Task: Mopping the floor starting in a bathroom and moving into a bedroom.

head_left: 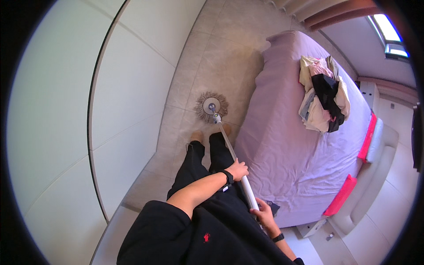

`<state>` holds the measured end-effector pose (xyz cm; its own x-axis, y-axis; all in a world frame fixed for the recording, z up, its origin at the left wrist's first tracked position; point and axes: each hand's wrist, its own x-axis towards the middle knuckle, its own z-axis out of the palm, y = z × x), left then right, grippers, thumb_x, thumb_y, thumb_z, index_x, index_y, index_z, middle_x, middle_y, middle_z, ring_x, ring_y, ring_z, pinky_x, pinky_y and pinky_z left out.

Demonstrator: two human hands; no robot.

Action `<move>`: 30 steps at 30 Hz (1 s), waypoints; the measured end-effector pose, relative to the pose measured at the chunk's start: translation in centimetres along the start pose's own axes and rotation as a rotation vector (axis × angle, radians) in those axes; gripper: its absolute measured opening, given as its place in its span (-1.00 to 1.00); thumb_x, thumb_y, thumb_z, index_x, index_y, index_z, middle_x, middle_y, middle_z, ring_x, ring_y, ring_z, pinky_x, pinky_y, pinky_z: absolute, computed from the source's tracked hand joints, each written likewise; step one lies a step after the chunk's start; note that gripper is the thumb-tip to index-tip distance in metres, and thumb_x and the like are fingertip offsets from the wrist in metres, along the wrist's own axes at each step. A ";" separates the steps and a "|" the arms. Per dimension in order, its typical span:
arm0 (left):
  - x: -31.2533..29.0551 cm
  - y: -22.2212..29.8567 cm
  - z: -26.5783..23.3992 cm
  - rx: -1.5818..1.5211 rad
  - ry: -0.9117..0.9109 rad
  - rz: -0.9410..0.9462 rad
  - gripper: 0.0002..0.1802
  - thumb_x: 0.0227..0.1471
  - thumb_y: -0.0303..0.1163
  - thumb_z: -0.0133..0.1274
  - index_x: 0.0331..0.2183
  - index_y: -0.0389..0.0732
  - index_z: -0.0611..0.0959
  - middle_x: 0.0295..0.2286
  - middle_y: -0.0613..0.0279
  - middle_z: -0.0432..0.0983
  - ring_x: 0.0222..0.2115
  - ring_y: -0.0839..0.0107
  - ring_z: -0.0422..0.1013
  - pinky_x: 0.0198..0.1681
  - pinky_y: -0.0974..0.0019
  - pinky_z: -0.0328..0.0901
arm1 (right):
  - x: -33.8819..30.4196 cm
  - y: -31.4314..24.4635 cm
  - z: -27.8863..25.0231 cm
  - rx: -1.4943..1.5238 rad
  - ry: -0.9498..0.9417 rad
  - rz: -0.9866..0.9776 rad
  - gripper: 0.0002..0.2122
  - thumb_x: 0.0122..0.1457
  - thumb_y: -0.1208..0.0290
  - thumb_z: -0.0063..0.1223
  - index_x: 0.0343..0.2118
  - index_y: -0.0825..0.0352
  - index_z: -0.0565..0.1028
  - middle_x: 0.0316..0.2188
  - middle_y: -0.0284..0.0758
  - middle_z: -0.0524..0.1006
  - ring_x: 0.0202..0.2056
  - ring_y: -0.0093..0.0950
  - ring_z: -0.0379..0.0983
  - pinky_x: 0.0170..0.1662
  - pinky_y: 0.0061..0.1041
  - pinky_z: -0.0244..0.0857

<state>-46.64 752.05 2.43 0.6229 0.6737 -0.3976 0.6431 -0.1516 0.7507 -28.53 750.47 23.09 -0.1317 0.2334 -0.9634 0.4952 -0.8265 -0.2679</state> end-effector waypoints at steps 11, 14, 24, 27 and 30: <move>12.4 -8.0 -13.5 0.221 0.388 -0.272 -0.83 -0.10 -0.32 -0.04 -0.35 -0.01 0.54 -0.35 0.20 0.37 -0.20 0.22 0.33 -0.20 -0.07 0.23 | 12.4 -11.1 -2.5 0.465 0.075 -0.324 -0.51 0.05 0.56 0.01 0.08 0.43 0.19 -0.39 -0.29 0.46 -0.45 -0.56 0.41 -0.38 -0.61 0.30; 14.9 -9.7 -21.3 -0.050 0.409 -0.493 -0.66 -0.05 -0.41 -0.12 -0.15 -0.04 0.46 -0.29 0.01 0.39 -0.21 0.06 0.36 -0.16 0.07 0.26 | 17.1 -18.2 -1.2 0.637 0.081 -0.422 -0.51 0.04 0.53 0.00 0.07 0.44 0.22 -0.36 -0.31 0.45 -0.44 -0.58 0.39 -0.39 -0.60 0.28; 12.6 -13.6 -40.6 -0.819 0.363 -0.141 -0.23 -0.14 -0.64 -0.13 0.15 -0.12 0.06 -0.06 -0.07 0.25 -0.06 0.19 0.27 -0.05 0.32 0.20 | 30.0 -45.1 -2.6 0.657 0.036 -0.536 -0.50 0.02 0.46 -0.05 0.05 0.49 0.17 -0.27 -0.22 0.42 -0.32 -0.50 0.36 -0.27 -0.50 0.28; 13.1 -14.6 -44.8 -0.734 0.485 -0.075 -0.11 -0.19 -0.51 0.04 0.16 -0.15 -0.03 -0.02 -0.12 0.18 -0.01 0.10 0.22 0.03 0.21 0.14 | 29.8 -51.9 -1.8 0.673 0.106 -0.531 -0.59 0.03 0.46 -0.04 -0.04 0.46 0.24 -0.34 -0.24 0.42 -0.36 -0.48 0.37 -0.32 -0.47 0.29; 14.9 -17.5 -51.2 -0.630 0.709 -0.030 -0.13 -0.29 -0.47 0.18 0.08 -0.21 0.13 -0.04 -0.10 0.22 0.00 0.06 0.20 0.07 0.21 0.09 | 29.5 -60.1 -0.5 0.696 0.160 -0.532 -0.66 0.02 0.42 0.00 -0.13 0.43 0.32 -0.37 -0.26 0.41 -0.40 -0.46 0.36 -0.33 -0.48 0.27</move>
<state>-71.40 801.79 10.36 0.0610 0.9846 -0.1636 0.1669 0.1515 0.9743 -61.77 807.27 10.82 -0.0481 0.7007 -0.7118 -0.2380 -0.7001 -0.6732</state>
